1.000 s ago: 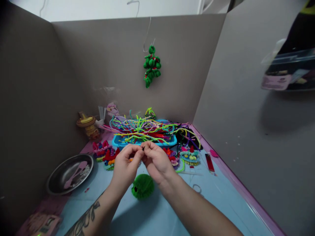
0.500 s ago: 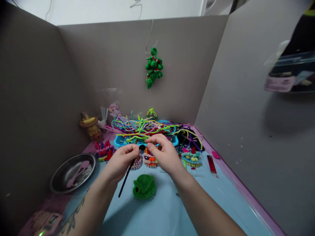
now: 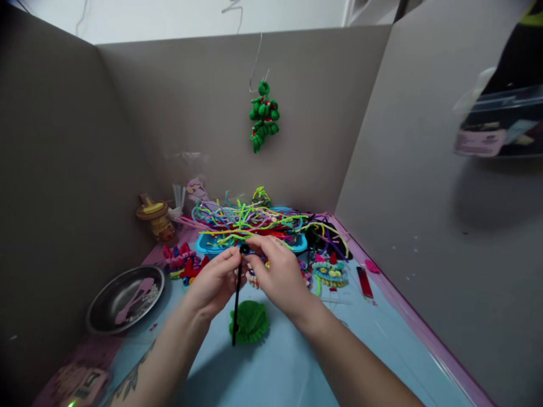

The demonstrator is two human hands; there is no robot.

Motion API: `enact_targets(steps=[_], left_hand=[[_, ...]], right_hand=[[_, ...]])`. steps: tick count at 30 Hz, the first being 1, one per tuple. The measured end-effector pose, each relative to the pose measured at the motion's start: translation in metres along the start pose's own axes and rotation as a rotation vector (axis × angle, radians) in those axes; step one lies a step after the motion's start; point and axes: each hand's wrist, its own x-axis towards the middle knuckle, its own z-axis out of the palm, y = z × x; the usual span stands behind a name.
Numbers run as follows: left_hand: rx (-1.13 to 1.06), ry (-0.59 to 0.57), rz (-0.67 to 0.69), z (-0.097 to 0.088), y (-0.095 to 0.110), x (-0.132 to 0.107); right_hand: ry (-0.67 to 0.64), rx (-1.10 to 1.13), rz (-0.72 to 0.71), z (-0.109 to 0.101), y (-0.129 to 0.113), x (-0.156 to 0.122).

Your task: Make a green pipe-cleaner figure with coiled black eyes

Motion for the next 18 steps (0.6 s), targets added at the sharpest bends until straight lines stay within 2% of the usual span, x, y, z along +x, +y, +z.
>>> enact_targets(steps=[3, 7, 18], left_hand=[[-0.062, 0.012, -0.05, 0.0042, -0.0031, -0.0017], [-0.017, 0.015, 0.019, 0.003, -0.0053, -0.0018], [0.382, 0.019, 0.213, -0.0017, 0.0021, -0.0014]], right_hand=[[0.025, -0.019, -0.085, 0.001, 0.0021, -0.0021], [0.018, -0.013, -0.093, -0.0006, 0.0045, -0.0025], [-0.028, 0.069, 0.023, -0.0042, 0.0017, 0.0018]])
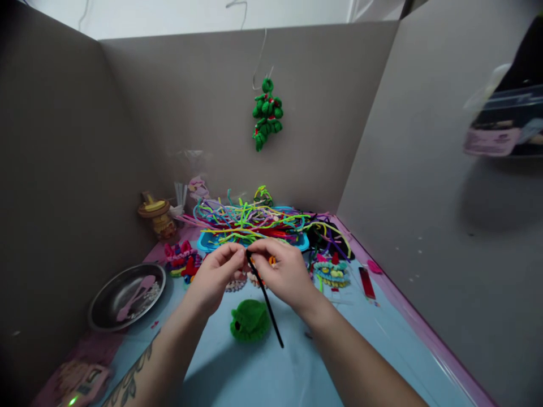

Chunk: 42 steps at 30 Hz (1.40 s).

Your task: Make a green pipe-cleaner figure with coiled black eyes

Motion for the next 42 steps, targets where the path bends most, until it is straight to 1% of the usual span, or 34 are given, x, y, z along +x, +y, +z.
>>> enact_targets(steps=[5, 9, 16, 21, 34, 39, 42], left_hand=[[0.158, -0.023, 0.04, -0.007, 0.004, 0.0], [0.233, -0.069, 0.048, -0.012, 0.006, -0.001], [0.202, -0.09, 0.061, -0.011, 0.008, -0.002], [0.189, -0.102, 0.057, -0.01, 0.006, -0.002], [0.204, -0.047, 0.053, -0.006, 0.006, -0.004], [0.216, -0.065, 0.058, -0.006, 0.006, -0.005], [0.253, -0.067, 0.084, -0.008, 0.007, -0.004]], right_hand=[[-0.055, 0.013, 0.004, -0.001, -0.002, 0.0], [-0.069, -0.009, -0.049, -0.002, -0.001, 0.0], [-0.018, -0.063, -0.234, -0.003, 0.002, -0.001], [0.011, -0.066, -0.3, -0.001, 0.004, -0.003], [0.023, -0.088, -0.302, 0.0, 0.001, -0.005], [0.036, -0.082, -0.304, 0.002, 0.002, -0.006], [0.033, -0.055, -0.274, 0.001, 0.002, -0.004]])
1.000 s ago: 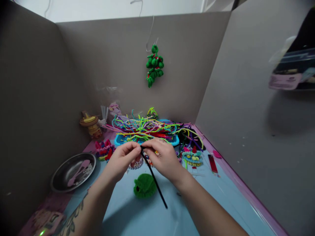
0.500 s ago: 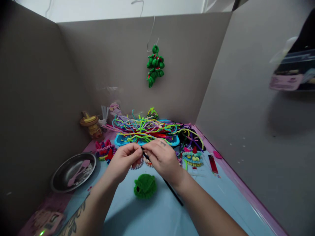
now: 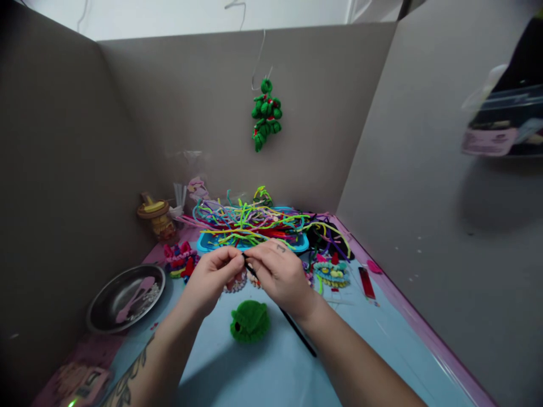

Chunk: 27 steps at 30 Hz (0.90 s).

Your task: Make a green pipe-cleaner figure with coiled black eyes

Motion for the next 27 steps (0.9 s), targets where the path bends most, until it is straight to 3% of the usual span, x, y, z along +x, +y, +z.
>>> enact_targets(steps=[5, 10, 18, 22, 27], left_hand=[[0.215, 0.083, 0.149, -0.004, 0.004, -0.001], [0.374, 0.095, 0.27, -0.006, 0.008, -0.005], [0.33, -0.051, 0.153, 0.002, 0.001, -0.004], [0.312, 0.01, 0.153, 0.002, 0.003, -0.005], [0.504, 0.063, 0.336, -0.004, 0.01, -0.009]], right_hand=[[-0.047, 0.073, 0.186, -0.005, -0.002, 0.006], [-0.115, 0.154, 0.308, -0.003, -0.007, 0.008], [-0.038, 0.267, 0.47, -0.003, -0.005, 0.008], [-0.073, 0.216, 0.451, -0.011, -0.003, 0.009], [-0.177, 0.112, 0.367, -0.025, -0.003, 0.014]])
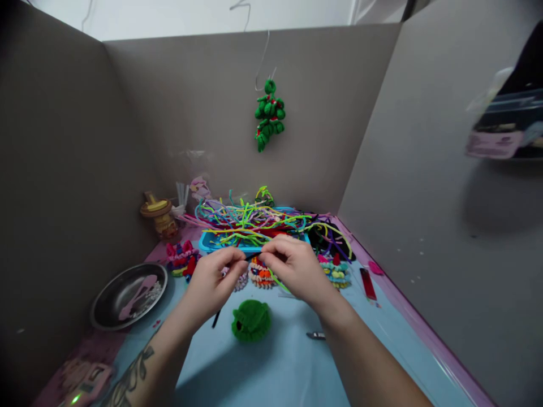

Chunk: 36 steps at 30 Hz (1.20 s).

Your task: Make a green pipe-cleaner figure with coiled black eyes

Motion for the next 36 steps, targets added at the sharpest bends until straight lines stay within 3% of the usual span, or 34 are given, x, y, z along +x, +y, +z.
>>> enact_targets(steps=[4, 8, 11, 13, 15, 18, 22, 26, 31, 36], left_hand=[[0.058, -0.037, 0.061, 0.001, 0.001, -0.002], [0.084, -0.034, 0.054, 0.01, 0.005, -0.003], [0.065, 0.017, 0.038, 0.016, 0.008, -0.004], [0.057, 0.063, 0.016, 0.016, 0.008, -0.004], [0.073, 0.09, -0.01, 0.013, 0.005, -0.002], [0.153, 0.076, -0.027, 0.005, -0.002, 0.001], [0.366, 0.013, 0.024, -0.002, -0.006, 0.001], [0.57, -0.042, 0.079, 0.001, -0.004, -0.002], [0.594, -0.075, 0.104, 0.004, -0.002, -0.002], [0.409, -0.084, 0.055, 0.009, -0.003, -0.002]], right_hand=[[0.009, 0.121, 0.06, -0.002, 0.002, 0.002], [0.052, 0.489, 0.153, 0.011, 0.007, 0.001], [0.158, 0.784, 0.252, 0.025, 0.008, -0.001], [0.158, 0.873, 0.312, 0.029, 0.009, -0.001], [0.091, 0.838, 0.346, 0.027, 0.012, 0.0], [0.032, 0.584, 0.332, 0.014, 0.018, 0.004], [0.057, 0.099, 0.044, 0.0, 0.015, 0.005], [0.016, -0.158, -0.162, 0.001, 0.008, 0.001], [-0.024, -0.236, -0.198, 0.007, 0.01, 0.0], [-0.018, -0.04, -0.103, 0.009, 0.011, 0.003]])
